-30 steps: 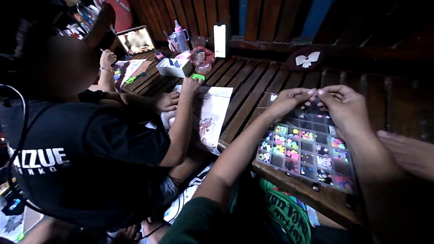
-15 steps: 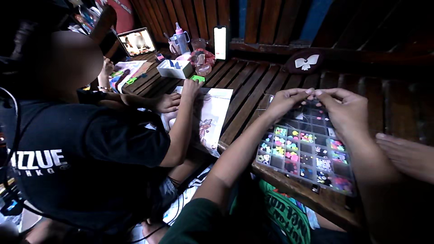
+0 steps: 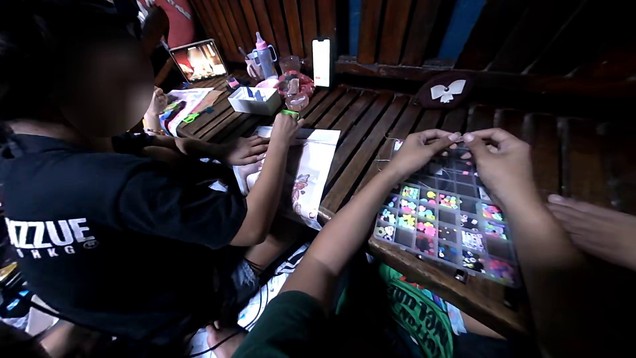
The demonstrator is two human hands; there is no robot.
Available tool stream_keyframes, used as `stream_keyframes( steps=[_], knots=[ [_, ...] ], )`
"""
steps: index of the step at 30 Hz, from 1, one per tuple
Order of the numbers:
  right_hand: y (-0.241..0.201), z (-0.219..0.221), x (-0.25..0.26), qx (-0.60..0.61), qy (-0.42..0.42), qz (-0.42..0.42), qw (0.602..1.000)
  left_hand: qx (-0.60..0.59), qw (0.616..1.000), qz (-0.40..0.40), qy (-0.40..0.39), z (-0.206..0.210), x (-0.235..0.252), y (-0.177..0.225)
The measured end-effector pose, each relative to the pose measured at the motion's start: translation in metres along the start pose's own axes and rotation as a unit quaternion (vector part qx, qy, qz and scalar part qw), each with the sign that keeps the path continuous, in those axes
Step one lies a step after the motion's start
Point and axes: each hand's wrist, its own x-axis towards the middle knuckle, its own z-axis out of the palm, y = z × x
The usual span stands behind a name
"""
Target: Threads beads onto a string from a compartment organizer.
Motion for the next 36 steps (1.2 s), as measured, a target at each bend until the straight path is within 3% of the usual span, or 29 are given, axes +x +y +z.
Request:
stream_keyframes(
  steps=[10,14,19,30,36],
  knots=[
    [-0.001,0.000,0.001,0.025,-0.020,0.036,0.999,-0.004,1.000,-0.002,-0.003,-0.001,0.002,-0.003],
    [-0.003,-0.003,0.000,-0.002,-0.049,0.051,0.998,0.018,0.999,0.030,0.000,-0.005,0.009,-0.021],
    [-0.009,-0.003,-0.001,-0.013,-0.084,0.057,0.995,-0.008,1.000,-0.005,0.008,-0.003,-0.001,0.002],
    [-0.009,-0.005,0.000,0.093,-0.068,0.057,0.992,-0.014,1.000,0.012,0.000,-0.007,0.001,-0.005],
    [-0.007,-0.006,0.002,0.088,-0.060,0.039,0.994,-0.032,0.999,0.015,-0.001,-0.007,0.002,-0.006]
  ],
)
